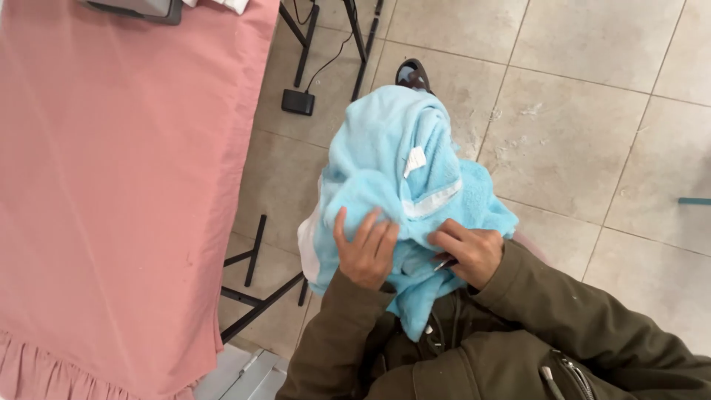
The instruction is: The person unfolds a light blue and white fleece fabric and uses a pair of scissors to cut along a seam. They repeatedly reposition and adjust the fabric while cutting.
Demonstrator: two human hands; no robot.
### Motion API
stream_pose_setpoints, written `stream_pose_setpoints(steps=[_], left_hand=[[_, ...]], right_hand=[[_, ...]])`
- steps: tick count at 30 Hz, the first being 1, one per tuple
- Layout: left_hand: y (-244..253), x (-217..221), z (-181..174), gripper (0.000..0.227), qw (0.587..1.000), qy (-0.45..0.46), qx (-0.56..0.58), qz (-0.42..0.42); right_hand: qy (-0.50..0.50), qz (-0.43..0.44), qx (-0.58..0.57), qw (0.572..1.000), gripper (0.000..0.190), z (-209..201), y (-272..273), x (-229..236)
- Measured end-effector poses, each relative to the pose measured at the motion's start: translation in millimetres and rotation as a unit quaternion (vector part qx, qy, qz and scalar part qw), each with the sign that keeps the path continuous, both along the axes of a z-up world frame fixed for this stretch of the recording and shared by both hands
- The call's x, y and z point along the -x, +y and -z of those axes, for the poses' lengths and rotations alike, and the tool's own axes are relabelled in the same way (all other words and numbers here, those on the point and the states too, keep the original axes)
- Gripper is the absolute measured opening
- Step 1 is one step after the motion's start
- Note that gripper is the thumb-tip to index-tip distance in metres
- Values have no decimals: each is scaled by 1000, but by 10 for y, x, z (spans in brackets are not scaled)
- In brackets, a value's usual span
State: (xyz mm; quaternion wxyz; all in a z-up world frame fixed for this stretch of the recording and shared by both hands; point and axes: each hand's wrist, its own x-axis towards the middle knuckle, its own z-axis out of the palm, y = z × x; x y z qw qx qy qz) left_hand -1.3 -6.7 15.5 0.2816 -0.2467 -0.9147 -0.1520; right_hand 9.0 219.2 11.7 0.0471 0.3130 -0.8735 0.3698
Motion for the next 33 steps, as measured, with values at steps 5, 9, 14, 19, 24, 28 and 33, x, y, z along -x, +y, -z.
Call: stream_pose_setpoints(steps=[5,9,14,19,24,28,33], left_hand=[[-70,-88,-47,25,979,-119,-110,124],[-77,-163,-210,30,977,-130,-108,131],[-51,-348,-101,24,980,-115,-129,102],[-44,-414,-124,21,981,-114,-122,98],[-15,-425,-155,24,987,-93,-86,96],[-20,-452,-155,27,987,-105,-64,100],[-39,-451,-141,25,989,-96,-52,96]], right_hand=[[-150,65,24,986,30,8,23,-68],[-258,33,209,943,23,104,7,-315],[-775,-31,459,434,40,337,-175,-558],[-790,-5,472,390,47,365,-283,-542],[-778,25,470,417,43,327,-341,-500],[-795,40,442,413,42,305,-334,-443],[-792,48,442,418,44,393,-349,-482]])
